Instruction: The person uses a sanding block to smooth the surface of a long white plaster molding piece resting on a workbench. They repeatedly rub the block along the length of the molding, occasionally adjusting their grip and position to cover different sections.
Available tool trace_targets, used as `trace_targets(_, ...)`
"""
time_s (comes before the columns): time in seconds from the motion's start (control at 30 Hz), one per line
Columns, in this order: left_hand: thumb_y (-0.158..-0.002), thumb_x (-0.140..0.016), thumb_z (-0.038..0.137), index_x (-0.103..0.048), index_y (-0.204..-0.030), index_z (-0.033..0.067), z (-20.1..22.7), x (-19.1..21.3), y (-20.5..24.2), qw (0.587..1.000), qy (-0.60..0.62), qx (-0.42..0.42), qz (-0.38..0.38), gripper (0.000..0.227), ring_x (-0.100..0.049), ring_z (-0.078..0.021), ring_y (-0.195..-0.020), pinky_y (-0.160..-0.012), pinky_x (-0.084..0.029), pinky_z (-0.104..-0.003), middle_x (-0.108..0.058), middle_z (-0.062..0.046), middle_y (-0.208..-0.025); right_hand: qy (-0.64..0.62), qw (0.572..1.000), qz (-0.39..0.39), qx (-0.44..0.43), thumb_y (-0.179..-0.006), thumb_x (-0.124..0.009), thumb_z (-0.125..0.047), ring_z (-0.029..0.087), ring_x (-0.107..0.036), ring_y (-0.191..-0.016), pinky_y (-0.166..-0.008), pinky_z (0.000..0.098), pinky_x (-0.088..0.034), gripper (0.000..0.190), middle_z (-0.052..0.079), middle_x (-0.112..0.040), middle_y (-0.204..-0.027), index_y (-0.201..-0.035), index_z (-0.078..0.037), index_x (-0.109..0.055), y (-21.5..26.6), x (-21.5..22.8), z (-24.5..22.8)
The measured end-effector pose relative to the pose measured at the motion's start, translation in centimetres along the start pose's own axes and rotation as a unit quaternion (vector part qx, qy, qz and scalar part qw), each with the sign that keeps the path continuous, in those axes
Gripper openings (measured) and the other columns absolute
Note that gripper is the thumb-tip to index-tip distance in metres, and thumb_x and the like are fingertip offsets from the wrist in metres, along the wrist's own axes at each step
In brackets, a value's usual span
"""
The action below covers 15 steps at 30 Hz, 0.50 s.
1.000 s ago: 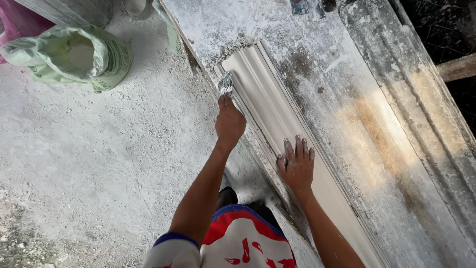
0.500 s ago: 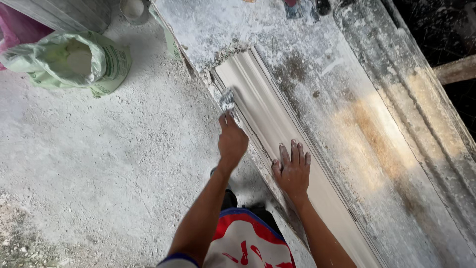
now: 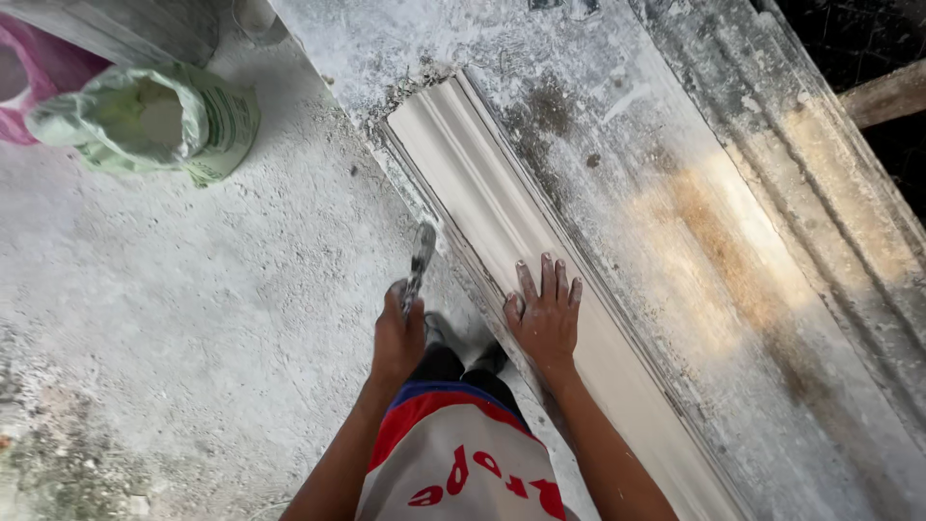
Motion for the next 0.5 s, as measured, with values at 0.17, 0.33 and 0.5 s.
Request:
trace_targets(0.17, -0.105, -0.053, 0.026, -0.052, -0.142, 0.0072, 1.6, 5.8, -2.9, 0.980, -0.121, 0.015, -0.154, 0.041, -0.069, -0.0260, -0.061, -0.057, -0.052, -0.040, -0.069, -0.015, -0.078, 0.006, 1.000, -0.003, -0.015, -0.094, -0.056, -0.036, 0.040, -0.041, -0.145, -0.118, 0.0640, -0.029, 0.054, 0.019, -0.046, -0.156, -0.145, -0.019, -0.061, 1.0, -0.2, -0.1)
trace_targets(0.33, -0.101, -0.054, 0.014, -0.069, -0.127, 0.0125, 4.7, 8.9, -13.7, 0.885, -0.154, -0.314, -0.307, 0.030, -0.070, -0.0303, -0.088, -0.075, -0.058, -0.044, -0.072, -0.015, -0.107, 0.029, 0.998, -0.029, -0.040, -0.093, -0.056, -0.040, 0.037, -0.042, -0.145, -0.119, 0.0613, -0.029, 0.053, 0.016, -0.046, -0.156, -0.141, -0.018, -0.062, 0.0, -0.3, 0.1)
trace_targets(0.5, -0.098, -0.056, 0.018, -0.073, -0.119, 0.0184, 4.5, 9.2, -24.9, 0.760, -0.296, -0.314, -0.486, 0.027, -0.069, -0.0272, -0.082, -0.071, -0.057, -0.043, -0.070, -0.010, -0.097, -0.022, 0.995, -0.019, -0.098, -0.096, -0.056, -0.041, 0.034, -0.042, -0.146, -0.122, 0.0586, -0.030, 0.053, 0.014, -0.048, -0.156, -0.142, -0.015, -0.060, 0.6, 0.3, -0.5)
Point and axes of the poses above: each hand's wrist, its own y-axis away from the middle knuckle, its own x-axis out of the back of the hand, z = x × y, the point moved 6 cm from there along -y, towards the middle knuckle
